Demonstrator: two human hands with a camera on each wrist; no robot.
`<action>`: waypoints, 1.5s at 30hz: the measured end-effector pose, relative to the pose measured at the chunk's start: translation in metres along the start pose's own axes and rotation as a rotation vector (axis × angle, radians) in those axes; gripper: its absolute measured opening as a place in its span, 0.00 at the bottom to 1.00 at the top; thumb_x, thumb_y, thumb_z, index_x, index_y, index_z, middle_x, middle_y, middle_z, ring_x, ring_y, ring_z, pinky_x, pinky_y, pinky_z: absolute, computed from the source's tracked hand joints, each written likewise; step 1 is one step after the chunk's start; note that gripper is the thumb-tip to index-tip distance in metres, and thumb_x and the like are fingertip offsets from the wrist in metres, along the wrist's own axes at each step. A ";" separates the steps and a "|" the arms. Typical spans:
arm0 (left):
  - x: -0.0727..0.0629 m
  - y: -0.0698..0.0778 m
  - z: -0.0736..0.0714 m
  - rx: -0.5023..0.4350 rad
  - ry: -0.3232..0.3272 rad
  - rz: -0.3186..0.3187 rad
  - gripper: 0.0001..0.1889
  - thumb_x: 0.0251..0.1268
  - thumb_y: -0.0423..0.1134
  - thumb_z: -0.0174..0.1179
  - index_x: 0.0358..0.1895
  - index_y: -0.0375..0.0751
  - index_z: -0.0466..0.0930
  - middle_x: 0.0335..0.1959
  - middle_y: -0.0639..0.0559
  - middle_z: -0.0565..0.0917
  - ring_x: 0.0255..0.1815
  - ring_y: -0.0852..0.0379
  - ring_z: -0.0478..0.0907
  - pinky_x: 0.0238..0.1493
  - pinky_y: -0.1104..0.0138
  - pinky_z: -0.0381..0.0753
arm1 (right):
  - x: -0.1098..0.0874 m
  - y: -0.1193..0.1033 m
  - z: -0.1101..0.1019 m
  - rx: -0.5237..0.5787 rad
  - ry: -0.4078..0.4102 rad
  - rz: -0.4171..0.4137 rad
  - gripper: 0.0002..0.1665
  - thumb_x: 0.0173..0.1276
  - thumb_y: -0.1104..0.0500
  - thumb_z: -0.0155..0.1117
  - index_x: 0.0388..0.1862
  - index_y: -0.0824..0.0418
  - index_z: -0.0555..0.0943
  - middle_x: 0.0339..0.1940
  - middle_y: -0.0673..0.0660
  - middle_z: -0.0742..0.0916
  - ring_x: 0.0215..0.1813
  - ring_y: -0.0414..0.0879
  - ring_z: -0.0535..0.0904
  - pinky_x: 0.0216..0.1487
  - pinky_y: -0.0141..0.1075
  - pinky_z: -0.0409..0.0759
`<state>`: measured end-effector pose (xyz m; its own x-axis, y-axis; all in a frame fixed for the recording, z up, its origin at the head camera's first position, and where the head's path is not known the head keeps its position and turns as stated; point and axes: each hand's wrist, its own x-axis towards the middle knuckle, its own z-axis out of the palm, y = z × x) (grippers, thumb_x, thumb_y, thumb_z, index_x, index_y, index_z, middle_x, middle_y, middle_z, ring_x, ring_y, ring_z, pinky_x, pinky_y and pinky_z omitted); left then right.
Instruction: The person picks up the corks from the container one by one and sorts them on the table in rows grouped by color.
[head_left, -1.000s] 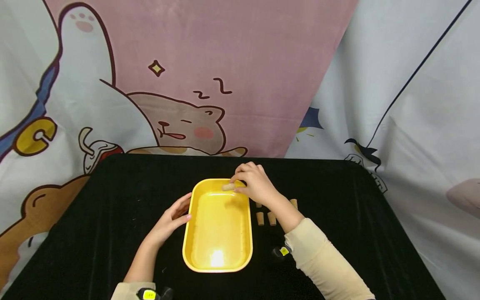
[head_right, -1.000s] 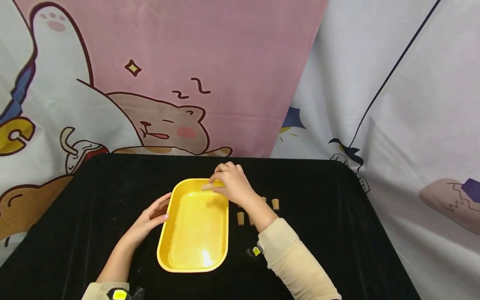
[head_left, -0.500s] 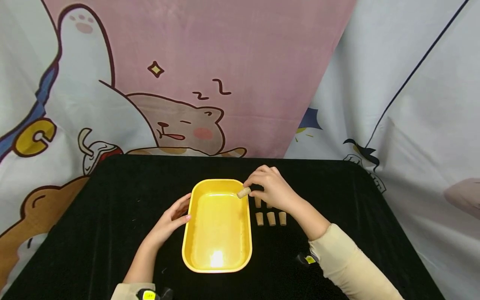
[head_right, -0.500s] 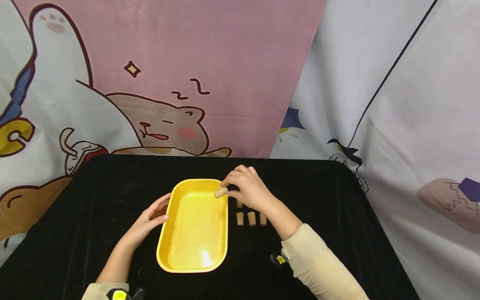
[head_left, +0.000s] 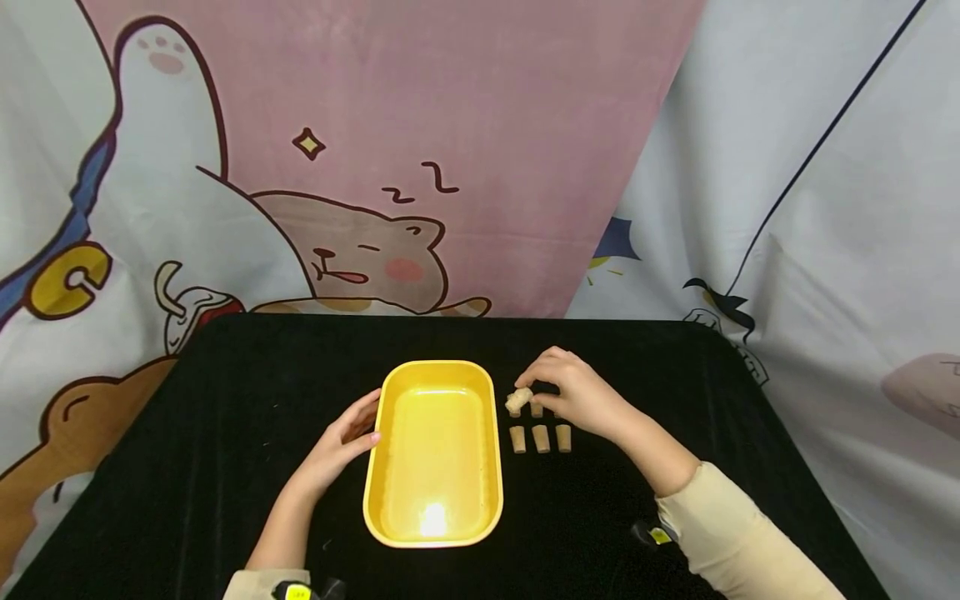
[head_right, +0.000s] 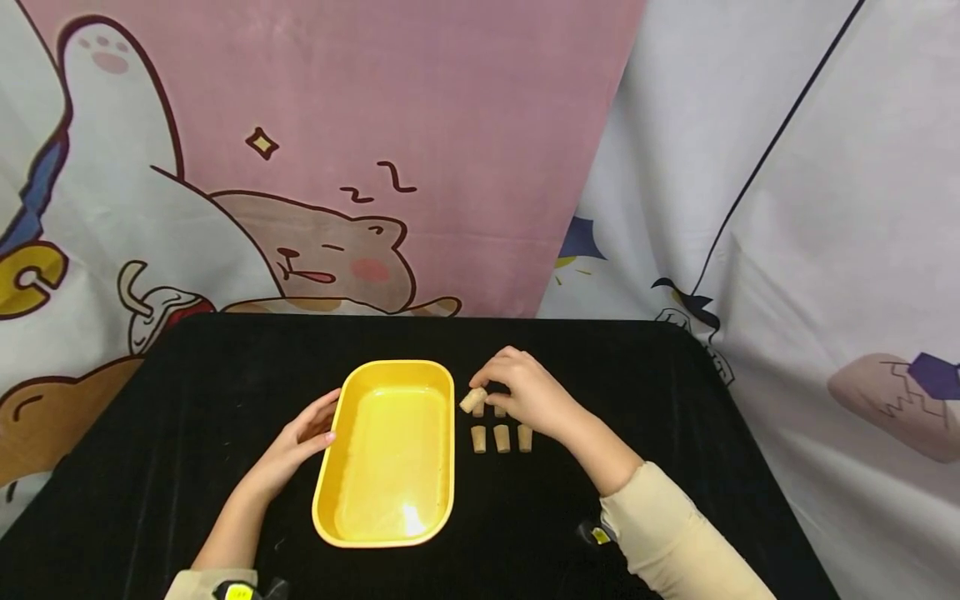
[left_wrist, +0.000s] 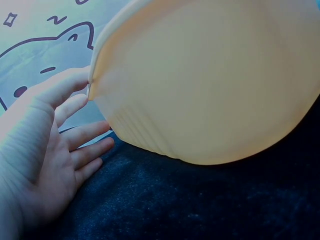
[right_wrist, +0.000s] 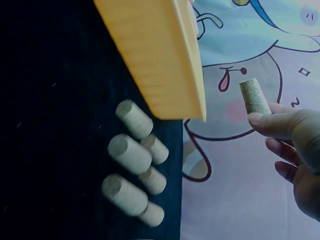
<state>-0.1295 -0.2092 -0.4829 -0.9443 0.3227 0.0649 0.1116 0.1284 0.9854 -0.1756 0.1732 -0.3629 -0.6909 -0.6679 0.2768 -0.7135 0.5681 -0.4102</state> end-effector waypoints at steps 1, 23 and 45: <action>0.000 0.000 0.000 0.001 0.000 0.000 0.31 0.69 0.36 0.55 0.73 0.44 0.56 0.69 0.40 0.66 0.67 0.39 0.63 0.63 0.41 0.61 | -0.003 0.002 0.000 0.002 0.000 0.006 0.16 0.53 0.70 0.73 0.41 0.56 0.85 0.42 0.44 0.84 0.48 0.40 0.74 0.48 0.37 0.77; -0.001 -0.002 0.001 0.011 0.012 0.000 0.30 0.69 0.35 0.55 0.73 0.45 0.57 0.69 0.41 0.66 0.68 0.39 0.62 0.63 0.40 0.60 | -0.057 0.045 -0.006 -0.021 -0.045 0.033 0.18 0.50 0.72 0.73 0.38 0.55 0.85 0.41 0.44 0.83 0.47 0.41 0.76 0.46 0.38 0.79; 0.001 0.000 0.001 0.002 0.017 -0.037 0.31 0.70 0.37 0.55 0.73 0.45 0.56 0.69 0.41 0.65 0.68 0.40 0.61 0.64 0.41 0.60 | -0.081 0.079 0.013 -0.098 -0.115 0.000 0.20 0.48 0.74 0.71 0.37 0.53 0.85 0.39 0.44 0.82 0.44 0.41 0.77 0.44 0.38 0.80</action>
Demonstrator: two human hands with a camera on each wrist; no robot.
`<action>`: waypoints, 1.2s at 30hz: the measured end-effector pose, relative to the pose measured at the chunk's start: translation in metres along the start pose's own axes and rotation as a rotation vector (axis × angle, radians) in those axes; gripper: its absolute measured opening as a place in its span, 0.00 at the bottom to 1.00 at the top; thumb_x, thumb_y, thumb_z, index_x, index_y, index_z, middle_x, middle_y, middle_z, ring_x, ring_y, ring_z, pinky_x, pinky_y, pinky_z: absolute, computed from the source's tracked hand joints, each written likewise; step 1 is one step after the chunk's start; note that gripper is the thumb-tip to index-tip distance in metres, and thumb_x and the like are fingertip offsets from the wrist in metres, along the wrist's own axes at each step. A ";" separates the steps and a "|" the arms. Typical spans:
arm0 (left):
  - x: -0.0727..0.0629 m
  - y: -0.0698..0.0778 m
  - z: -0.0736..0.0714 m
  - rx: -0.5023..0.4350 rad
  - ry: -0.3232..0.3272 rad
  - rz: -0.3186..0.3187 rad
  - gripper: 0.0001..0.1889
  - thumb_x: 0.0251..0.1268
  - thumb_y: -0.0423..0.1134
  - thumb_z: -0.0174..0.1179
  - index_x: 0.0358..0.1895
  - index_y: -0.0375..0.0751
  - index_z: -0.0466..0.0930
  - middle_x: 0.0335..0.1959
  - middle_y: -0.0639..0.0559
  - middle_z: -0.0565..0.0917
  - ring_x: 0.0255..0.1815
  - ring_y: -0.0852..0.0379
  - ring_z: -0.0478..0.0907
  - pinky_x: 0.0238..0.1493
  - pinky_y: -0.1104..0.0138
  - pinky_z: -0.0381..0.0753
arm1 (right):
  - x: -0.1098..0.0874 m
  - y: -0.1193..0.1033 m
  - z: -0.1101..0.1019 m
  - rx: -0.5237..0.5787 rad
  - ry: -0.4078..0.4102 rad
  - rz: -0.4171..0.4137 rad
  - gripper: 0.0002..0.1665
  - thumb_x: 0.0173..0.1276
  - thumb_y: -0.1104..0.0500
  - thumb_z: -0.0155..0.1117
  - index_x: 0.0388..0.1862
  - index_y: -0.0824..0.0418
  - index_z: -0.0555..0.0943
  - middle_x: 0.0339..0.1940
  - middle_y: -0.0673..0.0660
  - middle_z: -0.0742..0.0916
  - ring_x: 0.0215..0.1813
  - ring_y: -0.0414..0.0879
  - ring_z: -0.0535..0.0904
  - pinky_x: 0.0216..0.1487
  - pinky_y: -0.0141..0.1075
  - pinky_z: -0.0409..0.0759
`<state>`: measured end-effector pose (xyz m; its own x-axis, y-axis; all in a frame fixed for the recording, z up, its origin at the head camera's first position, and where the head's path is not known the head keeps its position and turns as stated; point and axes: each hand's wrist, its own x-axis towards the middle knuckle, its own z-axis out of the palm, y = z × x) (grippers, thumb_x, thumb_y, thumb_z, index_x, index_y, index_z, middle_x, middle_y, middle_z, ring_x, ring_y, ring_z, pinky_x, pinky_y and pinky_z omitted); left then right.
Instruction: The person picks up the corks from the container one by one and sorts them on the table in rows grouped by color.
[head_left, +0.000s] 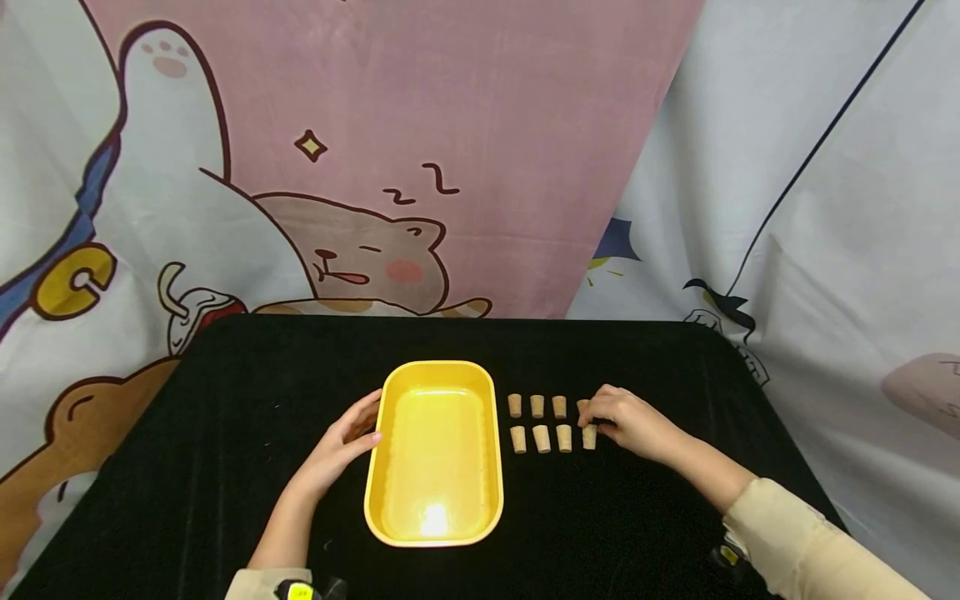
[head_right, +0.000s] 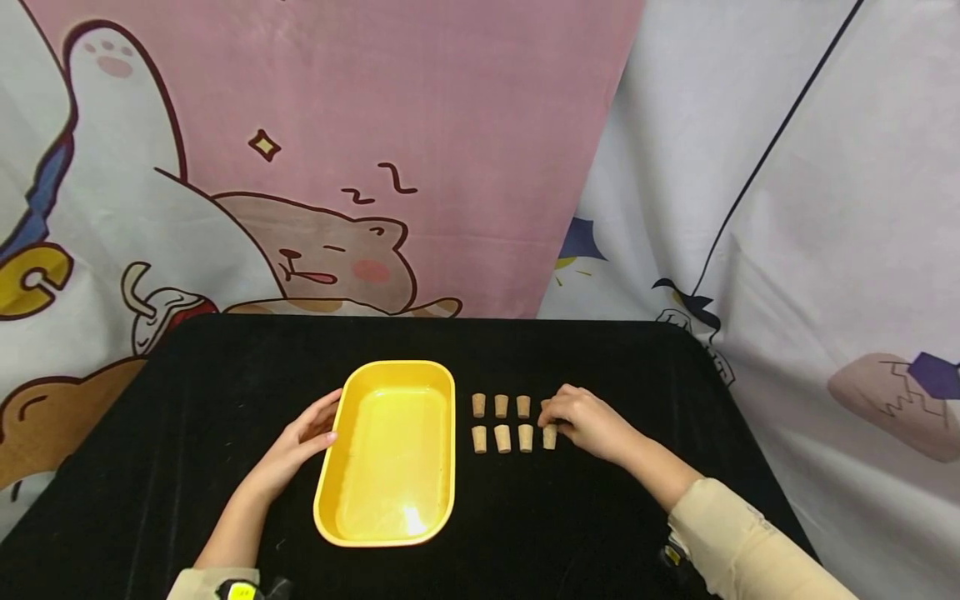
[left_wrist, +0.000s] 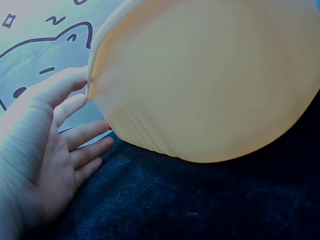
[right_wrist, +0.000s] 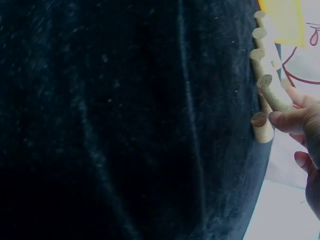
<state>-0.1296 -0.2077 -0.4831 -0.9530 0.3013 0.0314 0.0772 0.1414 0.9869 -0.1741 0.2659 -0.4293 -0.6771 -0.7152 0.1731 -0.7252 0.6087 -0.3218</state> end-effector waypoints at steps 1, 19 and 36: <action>0.000 0.000 0.000 0.000 0.001 -0.004 0.31 0.70 0.37 0.55 0.74 0.45 0.56 0.70 0.41 0.65 0.69 0.40 0.61 0.64 0.41 0.60 | 0.000 0.000 0.001 -0.008 -0.004 0.002 0.20 0.48 0.74 0.71 0.37 0.53 0.85 0.39 0.44 0.82 0.44 0.41 0.76 0.44 0.38 0.80; 0.000 -0.002 -0.001 0.007 0.001 0.026 0.31 0.69 0.37 0.55 0.73 0.45 0.56 0.69 0.41 0.66 0.68 0.40 0.62 0.63 0.41 0.60 | -0.003 0.008 0.018 0.001 -0.003 0.035 0.20 0.49 0.74 0.70 0.38 0.52 0.85 0.39 0.44 0.82 0.43 0.40 0.75 0.42 0.36 0.79; 0.000 -0.001 0.000 0.010 0.004 0.019 0.31 0.70 0.37 0.55 0.73 0.46 0.57 0.69 0.42 0.66 0.68 0.40 0.62 0.64 0.41 0.60 | -0.008 0.011 0.018 0.008 0.032 0.044 0.22 0.48 0.72 0.72 0.40 0.50 0.85 0.42 0.45 0.82 0.46 0.42 0.76 0.46 0.40 0.79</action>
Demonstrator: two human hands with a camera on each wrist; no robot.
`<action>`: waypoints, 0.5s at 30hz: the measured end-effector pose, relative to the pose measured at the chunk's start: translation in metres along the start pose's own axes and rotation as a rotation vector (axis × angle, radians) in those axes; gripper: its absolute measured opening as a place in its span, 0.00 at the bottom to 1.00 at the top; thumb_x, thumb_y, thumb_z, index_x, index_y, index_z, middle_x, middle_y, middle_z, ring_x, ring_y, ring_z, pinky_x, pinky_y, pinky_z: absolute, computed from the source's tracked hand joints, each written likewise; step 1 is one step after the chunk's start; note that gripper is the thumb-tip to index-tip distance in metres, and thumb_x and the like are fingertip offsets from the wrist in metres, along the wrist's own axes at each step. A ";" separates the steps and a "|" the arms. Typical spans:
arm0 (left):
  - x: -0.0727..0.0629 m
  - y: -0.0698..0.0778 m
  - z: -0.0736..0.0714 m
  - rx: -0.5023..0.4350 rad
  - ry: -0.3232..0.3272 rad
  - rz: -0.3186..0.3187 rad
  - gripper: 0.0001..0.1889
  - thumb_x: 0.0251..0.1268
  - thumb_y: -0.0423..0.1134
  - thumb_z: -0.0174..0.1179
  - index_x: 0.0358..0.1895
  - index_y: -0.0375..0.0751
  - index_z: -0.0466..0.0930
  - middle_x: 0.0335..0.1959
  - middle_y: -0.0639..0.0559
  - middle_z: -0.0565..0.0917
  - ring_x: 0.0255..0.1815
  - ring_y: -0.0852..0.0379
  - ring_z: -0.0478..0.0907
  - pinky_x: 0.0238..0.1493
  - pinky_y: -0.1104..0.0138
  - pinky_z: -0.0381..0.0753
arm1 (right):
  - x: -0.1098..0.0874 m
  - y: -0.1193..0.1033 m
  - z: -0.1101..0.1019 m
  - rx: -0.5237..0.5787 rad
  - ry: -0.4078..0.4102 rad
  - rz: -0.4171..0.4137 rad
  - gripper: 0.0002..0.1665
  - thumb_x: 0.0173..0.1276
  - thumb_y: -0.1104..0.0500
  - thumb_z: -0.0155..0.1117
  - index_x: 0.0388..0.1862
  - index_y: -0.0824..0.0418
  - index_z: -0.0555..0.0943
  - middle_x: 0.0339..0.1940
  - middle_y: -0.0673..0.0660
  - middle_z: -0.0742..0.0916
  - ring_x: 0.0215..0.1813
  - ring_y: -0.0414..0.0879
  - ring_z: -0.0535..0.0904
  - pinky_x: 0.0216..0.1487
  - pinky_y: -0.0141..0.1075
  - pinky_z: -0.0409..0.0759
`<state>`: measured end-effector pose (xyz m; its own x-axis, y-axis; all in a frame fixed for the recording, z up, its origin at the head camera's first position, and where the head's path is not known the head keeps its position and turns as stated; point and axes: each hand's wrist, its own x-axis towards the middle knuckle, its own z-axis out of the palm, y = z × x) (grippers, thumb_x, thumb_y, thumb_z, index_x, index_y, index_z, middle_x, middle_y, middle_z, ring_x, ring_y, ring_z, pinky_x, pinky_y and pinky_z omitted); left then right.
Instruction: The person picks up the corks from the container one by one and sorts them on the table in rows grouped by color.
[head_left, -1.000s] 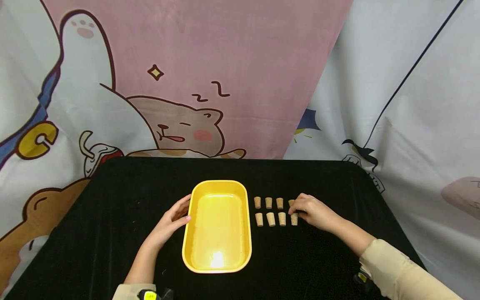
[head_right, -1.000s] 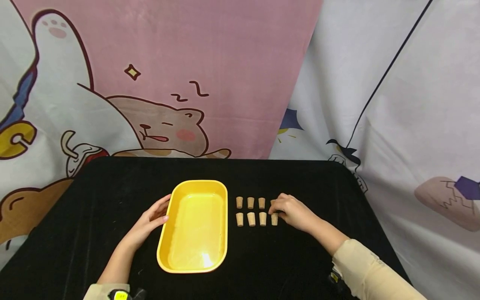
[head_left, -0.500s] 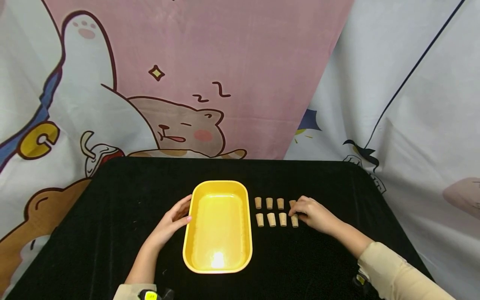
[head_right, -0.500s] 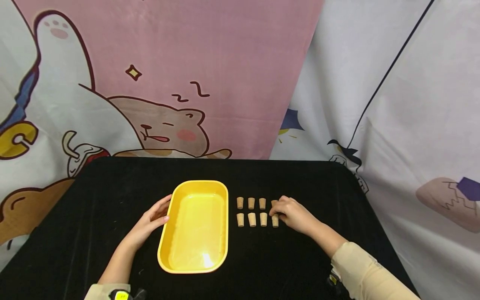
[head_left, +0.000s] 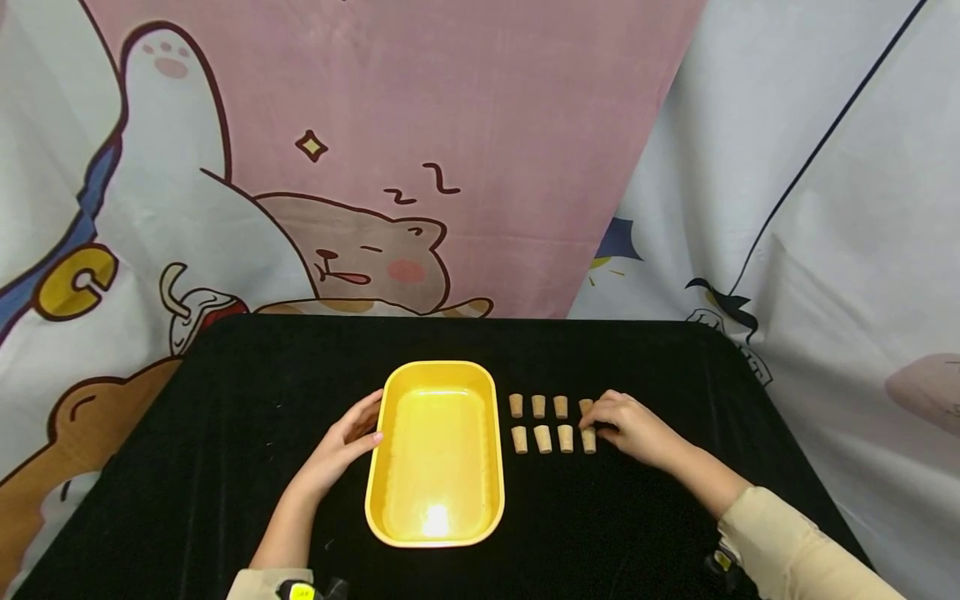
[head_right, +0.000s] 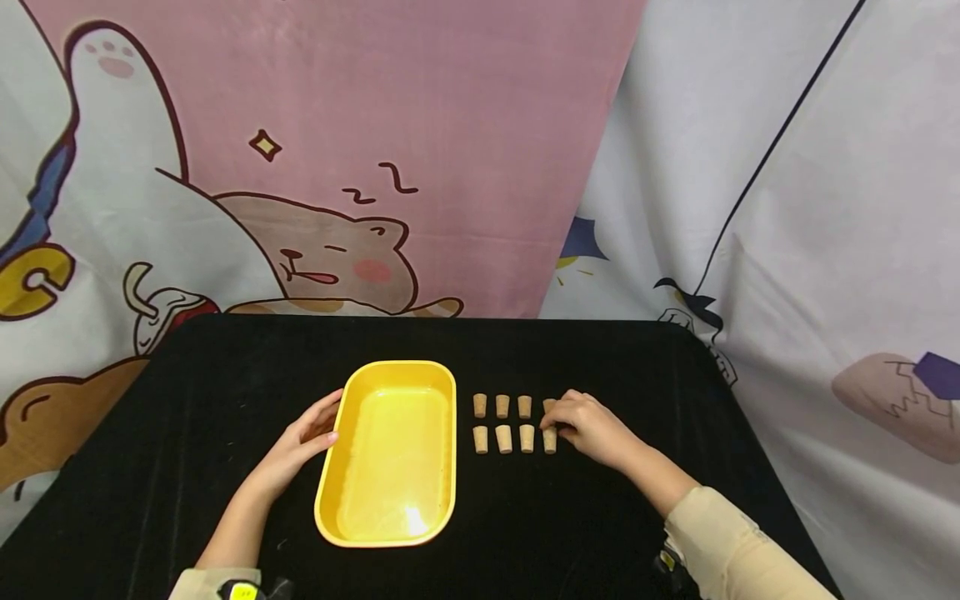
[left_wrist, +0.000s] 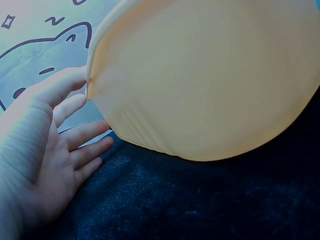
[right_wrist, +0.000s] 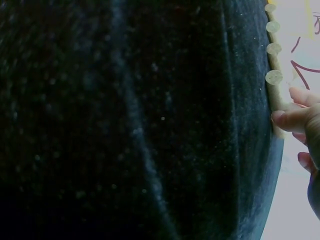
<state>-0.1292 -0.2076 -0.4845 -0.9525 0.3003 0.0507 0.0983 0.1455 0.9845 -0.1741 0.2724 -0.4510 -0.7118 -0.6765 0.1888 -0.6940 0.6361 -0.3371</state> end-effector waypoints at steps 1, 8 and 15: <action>0.000 0.000 0.000 0.000 0.001 0.000 0.31 0.70 0.37 0.56 0.73 0.46 0.57 0.69 0.42 0.66 0.68 0.40 0.62 0.64 0.41 0.60 | 0.000 0.000 -0.001 0.003 0.003 -0.003 0.22 0.49 0.72 0.72 0.40 0.51 0.85 0.42 0.45 0.82 0.46 0.43 0.76 0.46 0.40 0.79; -0.001 0.001 0.000 -0.002 0.003 -0.005 0.31 0.70 0.37 0.56 0.73 0.45 0.57 0.69 0.41 0.66 0.68 0.40 0.61 0.64 0.41 0.59 | -0.002 -0.002 -0.008 0.028 0.045 0.000 0.22 0.48 0.72 0.72 0.41 0.52 0.85 0.43 0.44 0.83 0.48 0.41 0.76 0.48 0.40 0.79; -0.001 0.001 -0.001 -0.003 -0.006 0.004 0.31 0.70 0.36 0.55 0.73 0.46 0.57 0.69 0.41 0.66 0.68 0.40 0.62 0.64 0.41 0.58 | -0.004 -0.003 -0.013 0.041 0.133 -0.062 0.24 0.44 0.75 0.74 0.40 0.54 0.85 0.42 0.45 0.85 0.47 0.41 0.76 0.46 0.38 0.80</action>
<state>-0.1284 -0.2090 -0.4838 -0.9503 0.3068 0.0534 0.1011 0.1418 0.9847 -0.1706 0.2781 -0.4388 -0.6777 -0.6572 0.3298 -0.7340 0.5773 -0.3579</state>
